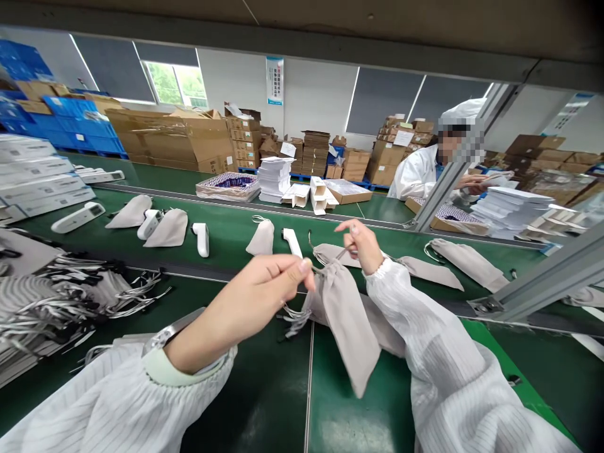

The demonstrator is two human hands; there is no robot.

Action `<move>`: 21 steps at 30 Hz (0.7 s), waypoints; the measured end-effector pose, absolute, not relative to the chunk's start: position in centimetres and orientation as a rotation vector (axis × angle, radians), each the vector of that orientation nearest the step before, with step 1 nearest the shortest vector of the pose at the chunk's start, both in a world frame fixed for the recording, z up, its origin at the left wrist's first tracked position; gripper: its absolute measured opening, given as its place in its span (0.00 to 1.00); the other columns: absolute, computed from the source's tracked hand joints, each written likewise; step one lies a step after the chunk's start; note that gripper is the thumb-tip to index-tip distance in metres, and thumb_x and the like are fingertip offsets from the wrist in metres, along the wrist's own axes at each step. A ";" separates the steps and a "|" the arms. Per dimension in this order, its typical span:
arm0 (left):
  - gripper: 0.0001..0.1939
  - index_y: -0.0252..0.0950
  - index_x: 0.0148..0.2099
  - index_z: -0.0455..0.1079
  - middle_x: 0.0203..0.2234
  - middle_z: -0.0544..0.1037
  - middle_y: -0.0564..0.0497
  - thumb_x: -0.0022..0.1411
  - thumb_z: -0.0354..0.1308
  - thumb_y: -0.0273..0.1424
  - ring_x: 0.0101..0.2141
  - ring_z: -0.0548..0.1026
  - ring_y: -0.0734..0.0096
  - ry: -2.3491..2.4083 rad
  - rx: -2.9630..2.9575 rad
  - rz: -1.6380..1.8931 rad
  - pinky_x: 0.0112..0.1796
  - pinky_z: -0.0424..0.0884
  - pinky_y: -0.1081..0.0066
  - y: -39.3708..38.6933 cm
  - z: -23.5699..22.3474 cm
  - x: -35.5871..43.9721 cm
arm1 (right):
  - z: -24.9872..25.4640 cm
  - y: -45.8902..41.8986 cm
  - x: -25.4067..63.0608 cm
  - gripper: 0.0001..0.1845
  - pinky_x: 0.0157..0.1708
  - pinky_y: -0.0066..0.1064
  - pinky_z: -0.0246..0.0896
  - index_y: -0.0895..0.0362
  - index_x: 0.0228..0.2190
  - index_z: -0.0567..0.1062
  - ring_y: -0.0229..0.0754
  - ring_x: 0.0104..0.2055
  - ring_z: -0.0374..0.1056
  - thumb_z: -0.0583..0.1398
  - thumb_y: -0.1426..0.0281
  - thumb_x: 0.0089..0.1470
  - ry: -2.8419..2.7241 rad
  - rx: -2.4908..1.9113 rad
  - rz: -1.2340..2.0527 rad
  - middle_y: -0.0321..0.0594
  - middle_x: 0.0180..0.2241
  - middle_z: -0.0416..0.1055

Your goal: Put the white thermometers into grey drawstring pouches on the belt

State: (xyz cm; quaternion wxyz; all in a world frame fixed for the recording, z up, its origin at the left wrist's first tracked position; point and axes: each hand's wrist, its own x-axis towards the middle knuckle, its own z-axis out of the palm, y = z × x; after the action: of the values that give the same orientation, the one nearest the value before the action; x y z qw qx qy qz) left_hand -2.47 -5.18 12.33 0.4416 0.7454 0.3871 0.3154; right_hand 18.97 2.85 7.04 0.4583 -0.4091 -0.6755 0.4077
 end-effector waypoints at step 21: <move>0.21 0.33 0.52 0.58 0.33 0.71 0.46 0.61 0.44 0.40 0.36 0.67 0.62 1.142 2.960 0.445 0.40 0.58 0.63 -4.9 0.9 2.4 | 10.2 5.0 32.2 0.28 0.24 0.41 0.59 0.53 0.46 0.57 0.49 0.27 0.66 0.39 0.52 0.48 -1.394 -1.492 0.182 0.47 0.32 0.68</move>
State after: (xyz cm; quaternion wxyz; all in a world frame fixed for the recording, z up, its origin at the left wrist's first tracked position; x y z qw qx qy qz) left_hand 2.45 -4.88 0.94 -0.0311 0.9235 0.3562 0.1388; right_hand 32.20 4.98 10.16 0.5190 -0.6222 -0.5811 0.0760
